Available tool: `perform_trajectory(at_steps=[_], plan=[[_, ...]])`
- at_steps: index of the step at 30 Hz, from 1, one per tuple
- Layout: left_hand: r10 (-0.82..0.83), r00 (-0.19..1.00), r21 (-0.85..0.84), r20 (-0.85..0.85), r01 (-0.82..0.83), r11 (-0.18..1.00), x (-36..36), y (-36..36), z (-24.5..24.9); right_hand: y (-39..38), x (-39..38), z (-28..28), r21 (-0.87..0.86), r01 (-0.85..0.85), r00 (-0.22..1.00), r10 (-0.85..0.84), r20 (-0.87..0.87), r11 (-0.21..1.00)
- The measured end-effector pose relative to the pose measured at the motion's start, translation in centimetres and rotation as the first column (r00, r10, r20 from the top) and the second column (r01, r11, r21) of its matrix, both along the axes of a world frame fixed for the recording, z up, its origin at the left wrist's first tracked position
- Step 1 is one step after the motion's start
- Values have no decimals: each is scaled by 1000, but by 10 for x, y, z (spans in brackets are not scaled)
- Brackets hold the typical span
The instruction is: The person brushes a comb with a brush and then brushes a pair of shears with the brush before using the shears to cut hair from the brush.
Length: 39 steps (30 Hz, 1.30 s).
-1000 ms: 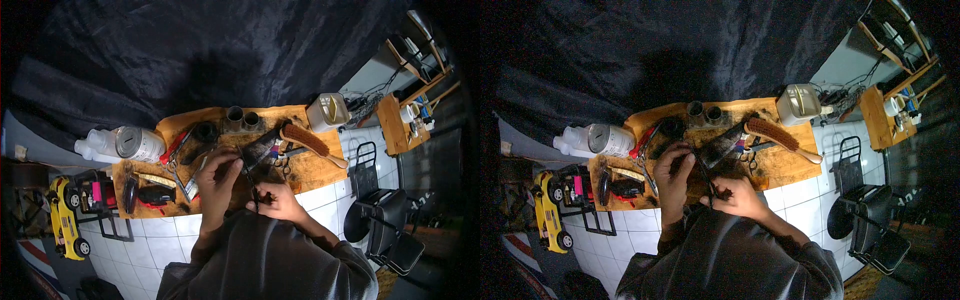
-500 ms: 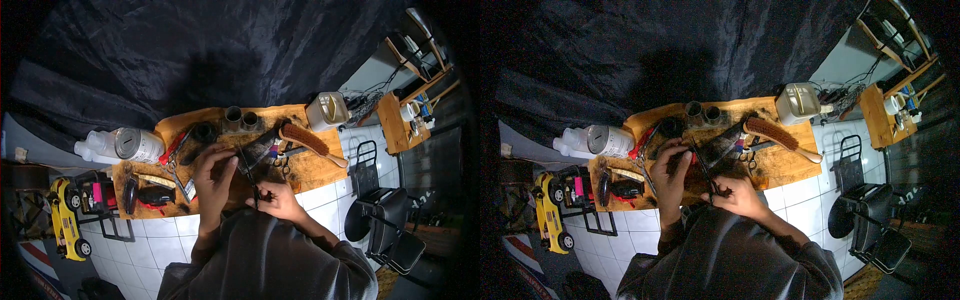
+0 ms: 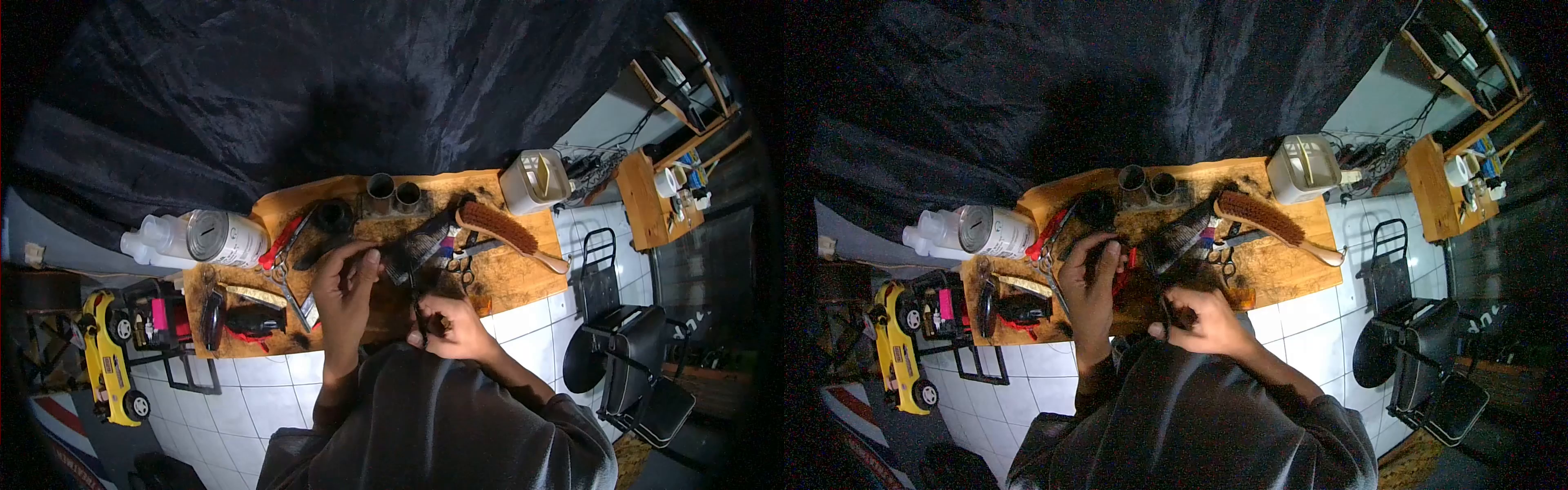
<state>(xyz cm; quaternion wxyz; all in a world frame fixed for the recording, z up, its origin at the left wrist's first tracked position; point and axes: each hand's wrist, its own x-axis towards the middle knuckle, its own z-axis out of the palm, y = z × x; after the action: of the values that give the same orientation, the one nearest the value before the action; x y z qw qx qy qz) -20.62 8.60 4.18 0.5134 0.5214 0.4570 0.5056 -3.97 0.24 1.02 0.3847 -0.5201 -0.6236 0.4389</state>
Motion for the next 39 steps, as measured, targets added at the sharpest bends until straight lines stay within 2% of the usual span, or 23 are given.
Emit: perform_trajectory(at_steps=[4,7,10,13,16,19,22,26,28,31,34,37,38,39], plan=[[-59,995,-40,86,62,997,3,-2,-9,-1,0,1,-47,-2,1000,3,29,999],[-63,997,17,-38,64,998,6,-6,-9,3,-1,15,-88,-4,998,9,54,996],[-110,994,-32,11,110,993,5,-7,-14,3,-3,9,20,33,997,-35,72,999],[-127,992,-57,-21,125,990,5,-7,-9,4,-4,-2,137,63,994,-74,76,988],[-135,989,-55,61,139,989,7,-7,-5,3,-5,0,131,61,994,-72,80,989],[-115,990,-50,76,119,992,7,-7,2,1,-5,5,26,66,994,-68,89,997],[-114,977,-70,182,129,989,7,-4,-6,0,-4,5,57,56,995,-60,80,997],[-31,983,-72,182,45,996,11,-4,5,-1,-4,6,-17,47,993,-44,113,999],[-80,978,-73,191,96,993,6,-2,-2,-1,-5,7,-18,52,991,-50,121,998],[-126,974,-72,186,141,987,1,0,-6,1,-6,1,68,126,992,-127,6,990],[-110,967,-107,228,137,985,2,-1,-3,3,-6,-4,116,199,980,-197,-25,973],[-88,928,-124,361,141,982,3,0,-2,5,-5,-4,80,214,977,-212,-36,973],[-83,906,-123,415,146,982,2,1,-3,4,-3,-3,45,167,985,-164,-48,985],[-80,924,-117,373,132,984,2,2,-5,3,0,-2,10,117,991,-117,-62,993]])
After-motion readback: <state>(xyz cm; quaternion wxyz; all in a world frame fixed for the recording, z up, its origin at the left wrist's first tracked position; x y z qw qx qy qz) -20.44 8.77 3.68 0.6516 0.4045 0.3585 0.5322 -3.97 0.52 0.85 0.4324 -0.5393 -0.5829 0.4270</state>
